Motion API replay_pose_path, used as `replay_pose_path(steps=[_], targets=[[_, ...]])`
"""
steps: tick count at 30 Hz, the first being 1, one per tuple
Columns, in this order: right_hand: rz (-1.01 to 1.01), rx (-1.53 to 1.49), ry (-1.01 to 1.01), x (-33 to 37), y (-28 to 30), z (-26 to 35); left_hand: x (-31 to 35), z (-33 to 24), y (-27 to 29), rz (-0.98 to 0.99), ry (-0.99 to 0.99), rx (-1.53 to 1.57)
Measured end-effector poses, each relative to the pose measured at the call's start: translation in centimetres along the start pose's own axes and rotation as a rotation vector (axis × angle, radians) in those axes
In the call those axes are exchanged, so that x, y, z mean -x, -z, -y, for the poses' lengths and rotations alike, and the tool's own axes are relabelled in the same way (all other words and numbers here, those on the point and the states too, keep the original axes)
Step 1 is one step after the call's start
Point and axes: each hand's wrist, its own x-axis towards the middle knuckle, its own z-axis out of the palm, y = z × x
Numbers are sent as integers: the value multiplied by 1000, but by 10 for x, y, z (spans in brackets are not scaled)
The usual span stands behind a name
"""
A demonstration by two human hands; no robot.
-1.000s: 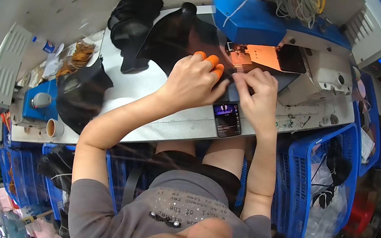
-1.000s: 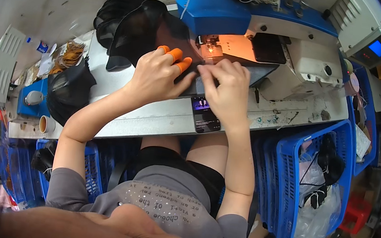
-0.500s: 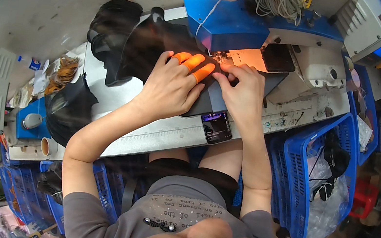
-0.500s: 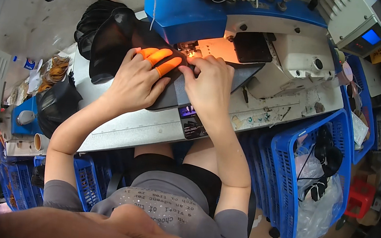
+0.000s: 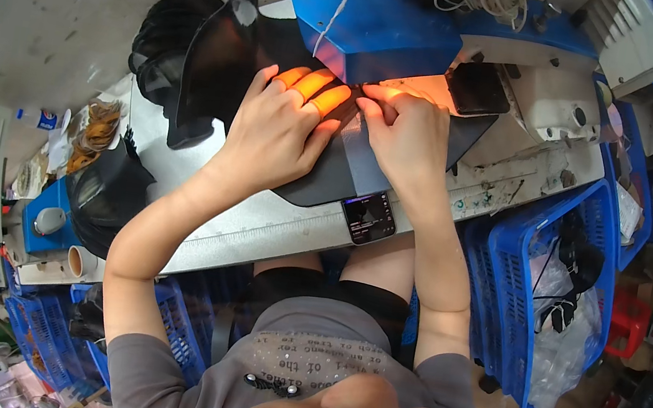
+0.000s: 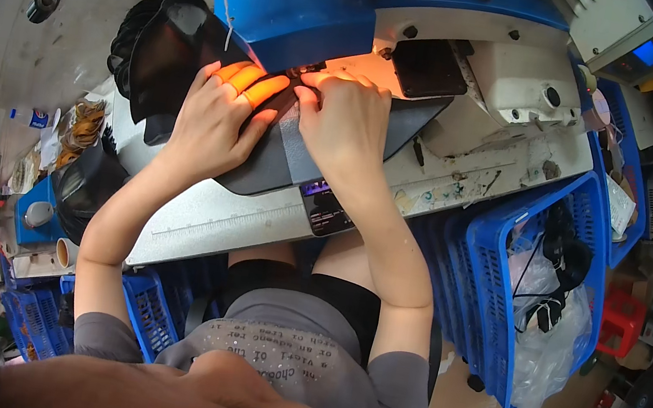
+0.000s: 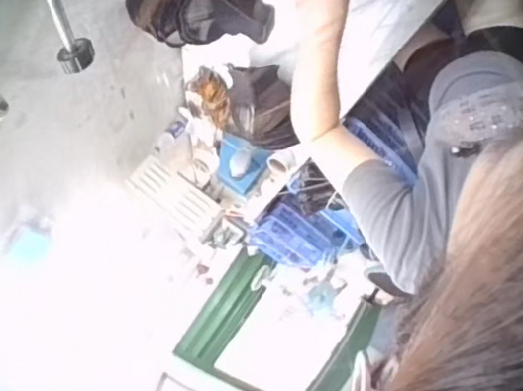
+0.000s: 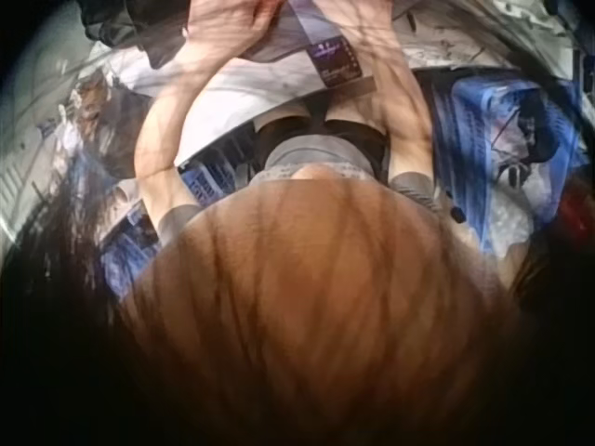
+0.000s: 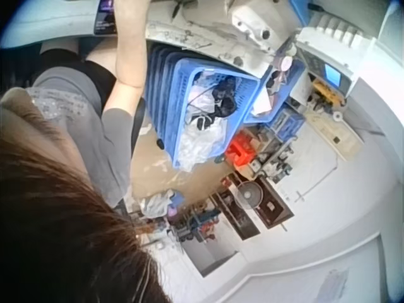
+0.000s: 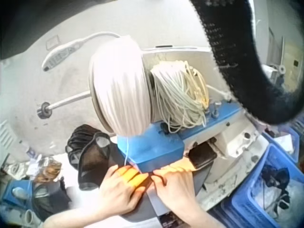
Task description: The person operates a sewing machine to stitch black fabric pieces, likely face masks. They guide the fabric under the needle with both hands, using an orange finger guard on the left index finger for safety. The person repeatedly picks up fabric from a stack, sews it, and places the finished item aside.
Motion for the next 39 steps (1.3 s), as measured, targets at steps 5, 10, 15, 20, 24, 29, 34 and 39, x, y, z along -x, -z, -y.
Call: replay_pose_path(steps=[5,10,15,20,24,29,34,39], targets=[[25,-111,-70,1,7,2,-6,18,6,133,37,196],[-99,-122,72,16,21,-13,-14,39,24,379,-147,-84],[-132,-163,135,29,27,-19,-15,43,20,209,-242,-71],[-149,-162,177,31,26,-23,-20,39,26,325,-183,-77],[-144,-154,187,32,26,-23,-21,35,25,302,-142,-65],[-168,-157,203,32,24,-25,-18,18,23,305,-55,-187],[-162,-166,211,32,24,-26,-18,-8,21,383,69,-207],[-157,-145,247,32,25,-25,-13,-23,13,185,78,-120]])
